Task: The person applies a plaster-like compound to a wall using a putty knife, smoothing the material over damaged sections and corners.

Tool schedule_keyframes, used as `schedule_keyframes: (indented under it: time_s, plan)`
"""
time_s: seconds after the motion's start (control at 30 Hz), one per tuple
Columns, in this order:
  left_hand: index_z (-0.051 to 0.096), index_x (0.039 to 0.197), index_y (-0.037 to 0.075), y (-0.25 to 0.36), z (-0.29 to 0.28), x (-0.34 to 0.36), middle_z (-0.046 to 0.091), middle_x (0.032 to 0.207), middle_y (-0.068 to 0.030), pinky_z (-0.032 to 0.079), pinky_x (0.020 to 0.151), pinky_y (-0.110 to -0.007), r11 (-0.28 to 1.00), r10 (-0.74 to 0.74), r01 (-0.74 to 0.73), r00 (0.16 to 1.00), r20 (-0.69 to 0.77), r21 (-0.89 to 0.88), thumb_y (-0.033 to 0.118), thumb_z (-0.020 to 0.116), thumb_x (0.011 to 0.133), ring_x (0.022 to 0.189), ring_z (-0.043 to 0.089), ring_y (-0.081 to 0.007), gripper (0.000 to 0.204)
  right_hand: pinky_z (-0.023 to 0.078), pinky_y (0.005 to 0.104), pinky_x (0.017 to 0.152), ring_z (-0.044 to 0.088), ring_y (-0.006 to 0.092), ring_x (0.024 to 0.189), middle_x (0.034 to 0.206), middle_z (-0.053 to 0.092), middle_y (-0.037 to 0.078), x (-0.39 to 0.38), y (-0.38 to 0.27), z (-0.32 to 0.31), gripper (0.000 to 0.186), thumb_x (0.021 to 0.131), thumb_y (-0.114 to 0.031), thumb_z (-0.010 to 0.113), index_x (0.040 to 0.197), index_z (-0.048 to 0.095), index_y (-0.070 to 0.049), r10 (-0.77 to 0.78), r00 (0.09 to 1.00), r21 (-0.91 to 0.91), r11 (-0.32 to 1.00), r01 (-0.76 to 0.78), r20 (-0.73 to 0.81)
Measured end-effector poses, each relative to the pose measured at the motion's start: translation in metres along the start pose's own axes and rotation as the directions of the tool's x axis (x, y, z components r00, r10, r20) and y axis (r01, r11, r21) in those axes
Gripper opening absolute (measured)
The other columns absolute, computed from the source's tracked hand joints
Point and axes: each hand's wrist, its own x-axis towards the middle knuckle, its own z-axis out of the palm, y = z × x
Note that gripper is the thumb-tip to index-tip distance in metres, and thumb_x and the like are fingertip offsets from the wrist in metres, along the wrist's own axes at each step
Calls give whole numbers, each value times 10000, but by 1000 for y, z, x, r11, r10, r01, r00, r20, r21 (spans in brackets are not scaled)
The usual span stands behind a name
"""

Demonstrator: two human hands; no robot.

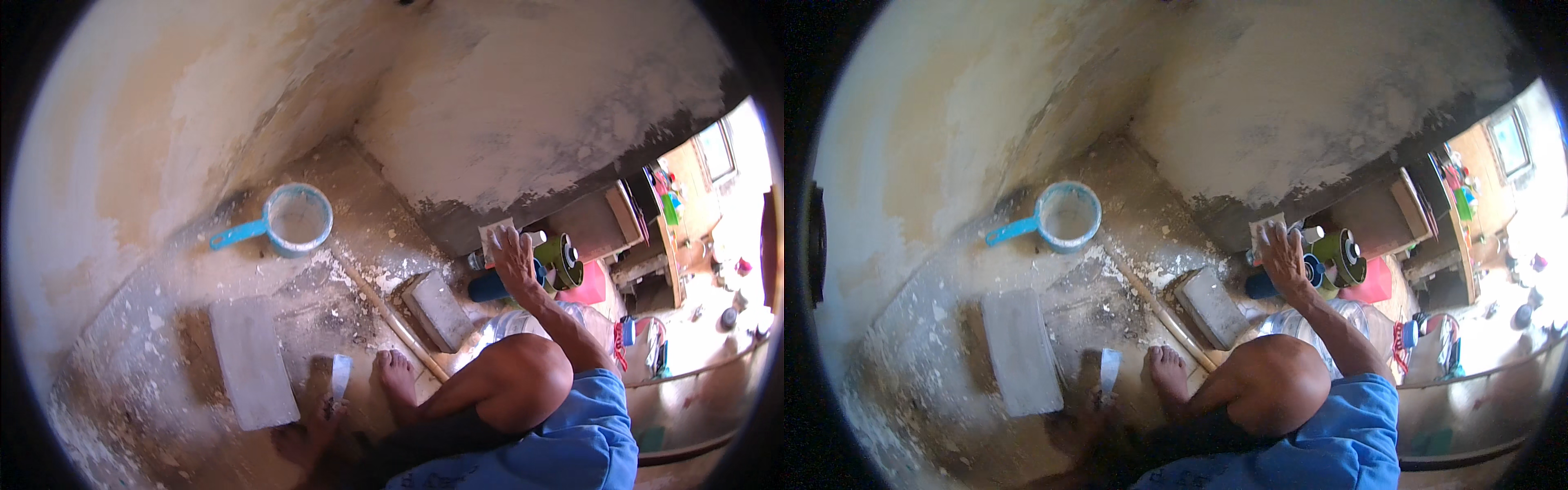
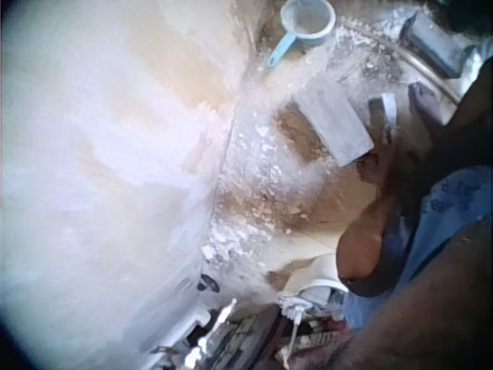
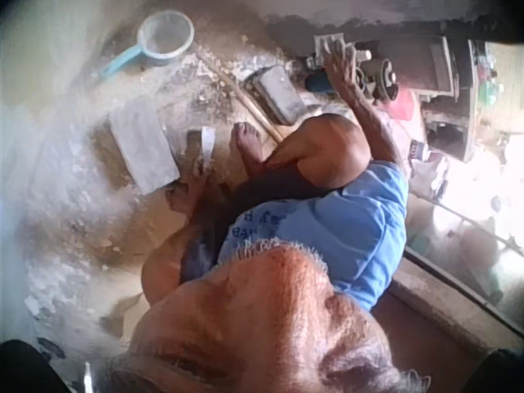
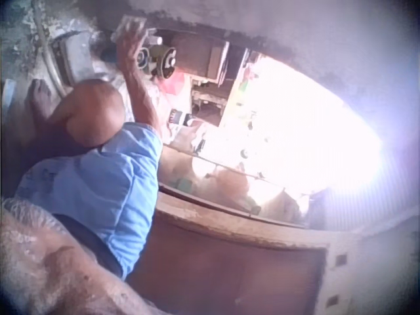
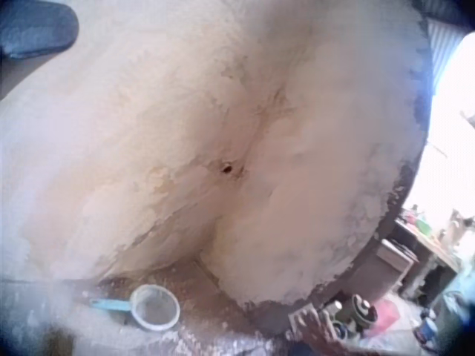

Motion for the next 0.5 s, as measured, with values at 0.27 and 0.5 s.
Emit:
schedule_keyframes:
  time_s: [0.27, 0.5]
  plan:
    - [500, 1257, 2, 0, 0, 1, 662, 1054, -81, 510, 817, -299, 996, -70, 69, 997, 20, 50, 142, 637, 897, 908, 627, -137, 410, 392, 478, 966, 448, 271, 1234, 1356, 479, 104, 137, 32, -62, 729, 748, -276, 717, 1406, 436, -133, -163, 943, -278, 957, 80, -290]
    - [510, 1238, 25, 17, 6, -2, 661, 1049, -74, 510, 813, -293, 993, -114, 115, 993, 21, -12, 146, 634, 899, 893, 629, -132, 381, 384, 488, 967, 432, 263, 1253, 1339, 482, 103, 177, 36, -6, 683, 784, -287, 666, 1395, 440, -80, -204, 973, -417, 898, 140, -111]
